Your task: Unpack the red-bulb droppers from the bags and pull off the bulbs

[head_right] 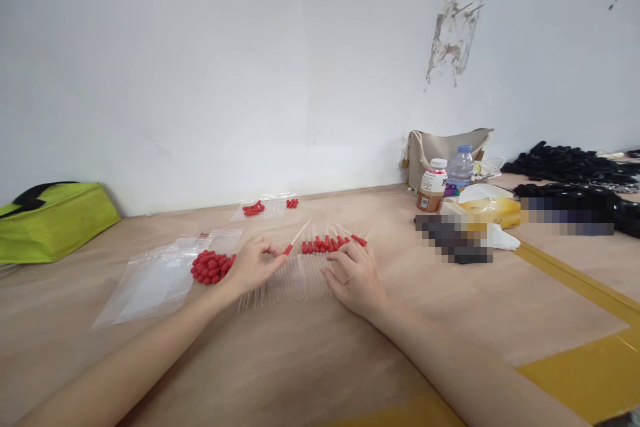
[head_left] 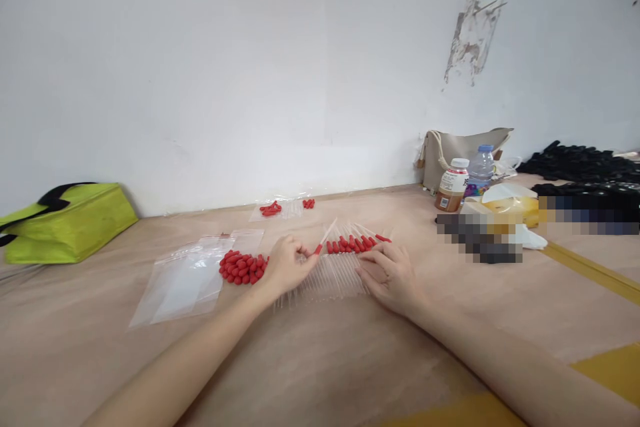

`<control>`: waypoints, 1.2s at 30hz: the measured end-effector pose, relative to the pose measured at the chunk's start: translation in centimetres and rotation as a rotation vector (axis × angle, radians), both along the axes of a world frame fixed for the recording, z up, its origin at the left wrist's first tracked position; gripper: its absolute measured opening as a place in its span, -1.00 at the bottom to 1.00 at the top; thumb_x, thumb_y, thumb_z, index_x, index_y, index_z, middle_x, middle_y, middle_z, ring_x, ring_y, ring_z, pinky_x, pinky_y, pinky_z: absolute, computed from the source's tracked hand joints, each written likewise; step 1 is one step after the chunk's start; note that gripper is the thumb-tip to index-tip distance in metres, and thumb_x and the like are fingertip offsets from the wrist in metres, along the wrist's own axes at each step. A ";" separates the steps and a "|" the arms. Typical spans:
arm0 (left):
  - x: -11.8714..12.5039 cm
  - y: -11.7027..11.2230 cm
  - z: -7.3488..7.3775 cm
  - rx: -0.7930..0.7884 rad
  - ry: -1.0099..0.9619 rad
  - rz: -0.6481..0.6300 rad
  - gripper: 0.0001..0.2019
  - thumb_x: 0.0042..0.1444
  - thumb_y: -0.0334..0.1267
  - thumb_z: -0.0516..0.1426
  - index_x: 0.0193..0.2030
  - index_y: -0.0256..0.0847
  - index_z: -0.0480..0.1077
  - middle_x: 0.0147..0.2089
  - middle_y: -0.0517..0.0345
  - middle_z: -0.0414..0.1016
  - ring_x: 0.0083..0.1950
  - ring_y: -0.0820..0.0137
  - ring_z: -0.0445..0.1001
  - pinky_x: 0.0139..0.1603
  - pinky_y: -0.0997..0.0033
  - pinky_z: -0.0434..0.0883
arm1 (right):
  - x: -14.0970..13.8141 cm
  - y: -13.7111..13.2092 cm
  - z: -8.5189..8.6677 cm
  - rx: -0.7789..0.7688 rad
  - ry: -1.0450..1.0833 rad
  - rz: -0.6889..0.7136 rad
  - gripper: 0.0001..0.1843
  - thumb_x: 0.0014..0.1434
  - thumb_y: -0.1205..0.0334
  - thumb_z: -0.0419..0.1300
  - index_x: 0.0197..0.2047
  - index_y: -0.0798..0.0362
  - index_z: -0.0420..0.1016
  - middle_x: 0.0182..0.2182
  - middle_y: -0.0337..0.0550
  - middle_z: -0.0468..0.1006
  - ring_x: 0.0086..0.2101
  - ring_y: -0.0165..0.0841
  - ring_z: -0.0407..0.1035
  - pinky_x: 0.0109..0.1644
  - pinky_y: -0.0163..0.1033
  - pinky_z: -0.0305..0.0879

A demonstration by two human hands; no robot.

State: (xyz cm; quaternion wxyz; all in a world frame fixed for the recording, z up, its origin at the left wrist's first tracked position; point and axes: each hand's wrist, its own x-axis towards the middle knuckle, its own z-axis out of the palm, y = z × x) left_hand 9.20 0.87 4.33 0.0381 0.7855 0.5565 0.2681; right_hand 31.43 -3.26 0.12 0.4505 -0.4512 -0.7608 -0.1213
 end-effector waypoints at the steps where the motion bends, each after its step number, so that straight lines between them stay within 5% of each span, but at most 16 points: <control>1: -1.2 -1.1 -0.1 0.092 0.003 -0.070 -0.82 -0.05 -0.15 0.10 -0.49 -0.21 0.39 -0.40 0.13 0.36 -0.26 0.32 0.35 -0.23 0.37 0.26 | -0.3 -0.2 0.3 0.028 -0.011 0.013 -0.72 0.09 0.12 0.10 -0.17 0.07 0.42 -0.27 -0.06 0.43 -0.21 -0.29 0.29 -0.11 -0.17 0.10; 5: -5.4 -4.6 -1.3 0.318 0.054 -0.248 -0.91 -0.01 -0.25 0.09 -0.44 -0.19 0.37 -0.38 0.12 0.31 -0.26 0.32 0.30 -0.19 0.29 0.26 | -2.4 -0.7 1.2 0.066 -0.196 0.164 -0.51 0.08 -0.01 0.10 0.02 0.07 0.30 -0.09 0.00 0.39 -0.09 -0.22 0.23 -0.03 -0.09 0.07; 9: -7.3 -5.9 -2.9 0.408 0.074 -0.276 -0.94 -0.01 -0.29 0.11 -0.42 -0.21 0.36 -0.38 0.11 0.28 -0.30 0.35 0.28 -0.25 0.31 0.26 | -5.2 -0.6 0.8 0.073 -0.297 0.296 -0.65 0.14 0.03 0.06 -0.05 0.00 0.38 -0.29 -0.13 0.51 -0.19 -0.30 0.26 0.00 -0.04 -0.05; 14: -7.4 -6.6 -3.4 0.413 0.029 -0.282 -0.92 0.01 -0.29 0.10 -0.35 -0.23 0.38 -0.34 0.09 0.30 -0.30 0.36 0.29 -0.25 0.31 0.28 | -7.3 -0.4 -0.4 0.095 -0.314 0.342 -0.79 0.20 0.20 0.01 -0.26 -0.01 0.46 -0.56 -0.27 0.45 -0.39 -0.42 0.22 0.03 -0.04 -0.13; 19: -7.0 -6.7 -3.0 0.378 0.061 -0.381 -0.81 0.08 -0.26 0.10 -0.15 -0.15 0.39 -0.23 0.07 0.41 -0.17 0.32 0.33 -0.13 0.26 0.26 | -7.6 -0.8 -0.6 0.072 -0.253 0.354 -0.80 0.18 0.22 0.03 -0.33 0.00 0.47 -0.60 -0.28 0.43 -0.44 -0.45 0.19 -0.04 -0.11 -0.10; 25: -7.2 -6.8 -3.3 0.335 0.106 -0.439 -0.88 0.14 -0.30 0.04 -0.29 -0.16 0.41 -0.43 0.16 0.44 -0.35 0.40 0.32 -0.25 0.30 0.21 | -7.3 -1.1 -0.5 0.062 -0.257 0.386 -0.79 0.16 0.23 0.04 -0.44 0.01 0.43 -0.65 -0.33 0.40 -0.47 -0.46 0.16 -0.06 -0.12 -0.11; 36: -8.0 -6.9 -3.7 0.346 0.068 -0.459 -0.85 0.14 -0.39 -0.01 -0.34 -0.20 0.37 -0.45 0.12 0.39 -0.35 0.38 0.31 -0.28 0.33 0.27 | -6.0 -1.4 -0.6 0.023 -0.207 0.395 -0.77 0.16 0.22 0.02 -0.44 0.01 0.45 -0.68 -0.32 0.38 -0.47 -0.45 0.16 -0.07 -0.13 -0.11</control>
